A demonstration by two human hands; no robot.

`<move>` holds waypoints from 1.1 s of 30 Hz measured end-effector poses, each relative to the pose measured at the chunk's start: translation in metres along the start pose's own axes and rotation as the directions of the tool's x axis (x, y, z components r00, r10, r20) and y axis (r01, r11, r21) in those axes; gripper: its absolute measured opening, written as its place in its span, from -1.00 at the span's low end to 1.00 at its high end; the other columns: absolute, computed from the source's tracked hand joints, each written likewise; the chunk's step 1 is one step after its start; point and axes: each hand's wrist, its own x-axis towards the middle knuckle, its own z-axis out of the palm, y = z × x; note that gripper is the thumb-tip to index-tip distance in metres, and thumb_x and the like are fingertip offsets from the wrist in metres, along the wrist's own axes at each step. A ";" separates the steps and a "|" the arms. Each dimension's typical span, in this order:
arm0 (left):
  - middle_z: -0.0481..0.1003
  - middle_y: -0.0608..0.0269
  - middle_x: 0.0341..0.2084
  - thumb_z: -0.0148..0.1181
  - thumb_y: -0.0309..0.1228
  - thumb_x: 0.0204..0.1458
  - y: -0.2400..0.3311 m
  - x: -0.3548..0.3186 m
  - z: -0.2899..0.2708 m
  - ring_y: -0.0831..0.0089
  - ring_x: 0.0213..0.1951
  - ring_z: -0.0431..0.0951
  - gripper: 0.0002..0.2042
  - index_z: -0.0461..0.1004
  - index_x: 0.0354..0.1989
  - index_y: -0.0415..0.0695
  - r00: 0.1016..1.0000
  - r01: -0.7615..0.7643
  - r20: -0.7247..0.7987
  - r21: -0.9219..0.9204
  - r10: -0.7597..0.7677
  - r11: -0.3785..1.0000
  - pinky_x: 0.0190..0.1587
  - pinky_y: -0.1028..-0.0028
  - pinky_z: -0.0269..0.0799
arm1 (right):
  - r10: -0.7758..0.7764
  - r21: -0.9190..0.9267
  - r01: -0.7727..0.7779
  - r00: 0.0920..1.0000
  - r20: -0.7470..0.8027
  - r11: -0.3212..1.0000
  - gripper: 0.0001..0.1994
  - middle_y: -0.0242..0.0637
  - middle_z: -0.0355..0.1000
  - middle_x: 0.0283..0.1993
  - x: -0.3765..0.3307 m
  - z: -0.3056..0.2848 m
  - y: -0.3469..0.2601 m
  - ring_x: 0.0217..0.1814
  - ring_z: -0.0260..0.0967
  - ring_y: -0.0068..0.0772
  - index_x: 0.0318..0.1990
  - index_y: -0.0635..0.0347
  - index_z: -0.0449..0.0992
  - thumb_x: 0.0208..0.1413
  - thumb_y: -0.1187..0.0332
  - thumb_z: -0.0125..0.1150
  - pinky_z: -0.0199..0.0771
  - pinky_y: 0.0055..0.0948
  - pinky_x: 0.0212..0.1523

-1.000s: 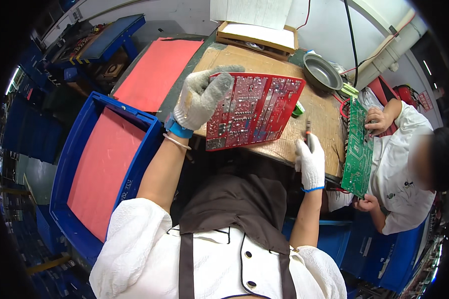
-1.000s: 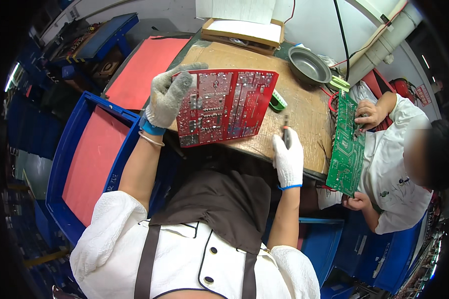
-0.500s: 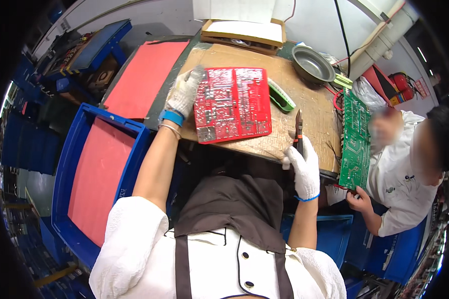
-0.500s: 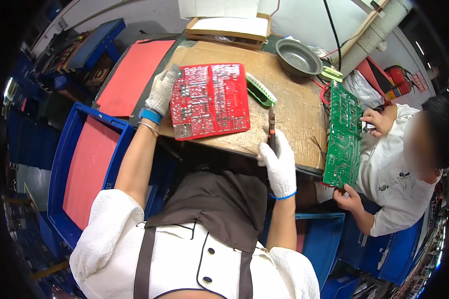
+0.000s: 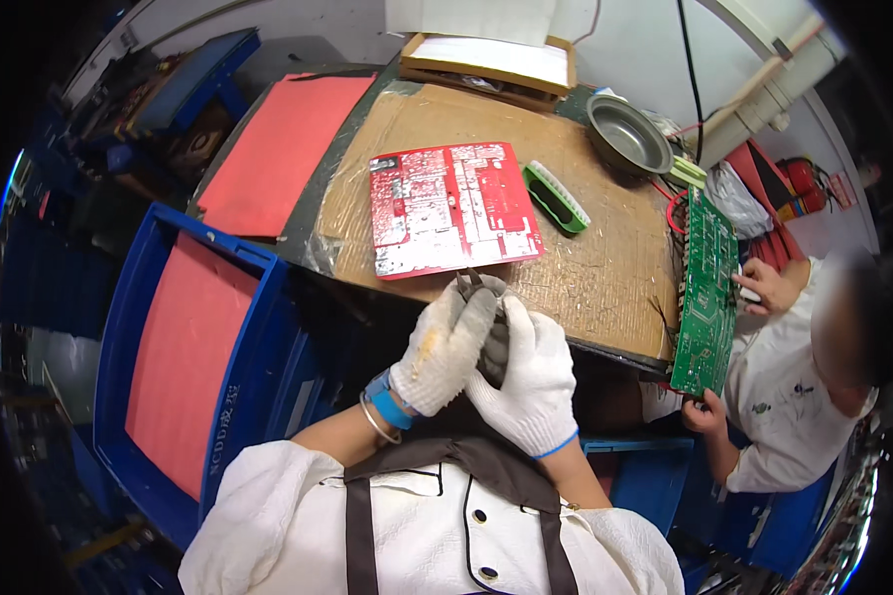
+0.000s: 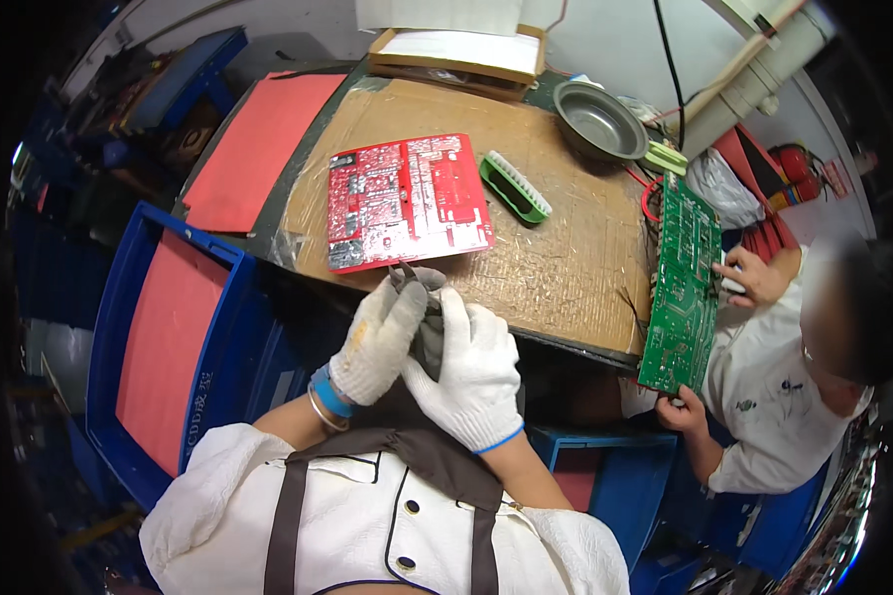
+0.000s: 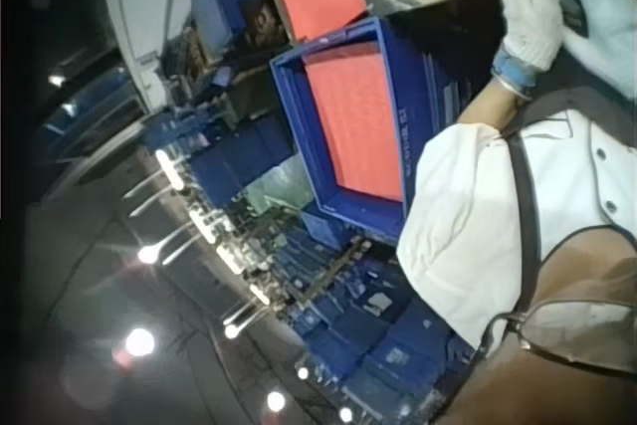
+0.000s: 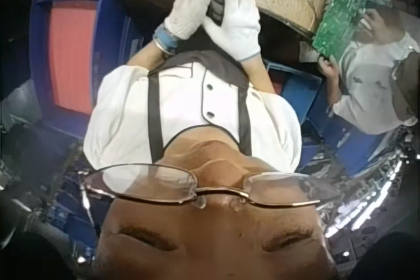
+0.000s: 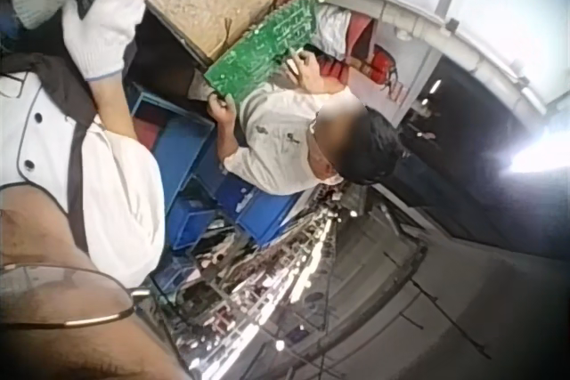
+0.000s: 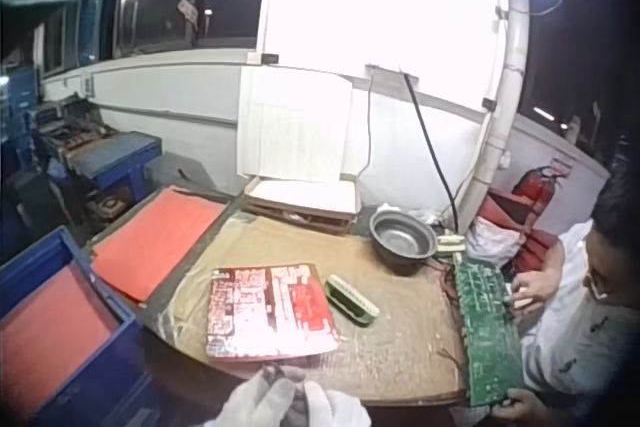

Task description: Cleaning and inspecting red and green circuit boards using a brush and pliers at a workbench.

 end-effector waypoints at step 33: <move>0.48 0.33 -0.31 -0.03 -0.14 0.43 0.034 -0.047 -0.008 0.64 -0.29 0.44 -0.65 0.46 -0.03 -0.22 0.902 -0.333 0.323 0.102 0.285 0.937 -0.21 0.53 0.44 | -0.454 0.310 -0.597 0.783 0.424 -0.740 -0.57 -0.63 0.10 -0.79 -0.036 -0.027 -0.015 -0.86 -0.06 -0.73 -0.50 0.06 0.23 0.46 0.08 -0.15 -0.19 -0.59 -0.83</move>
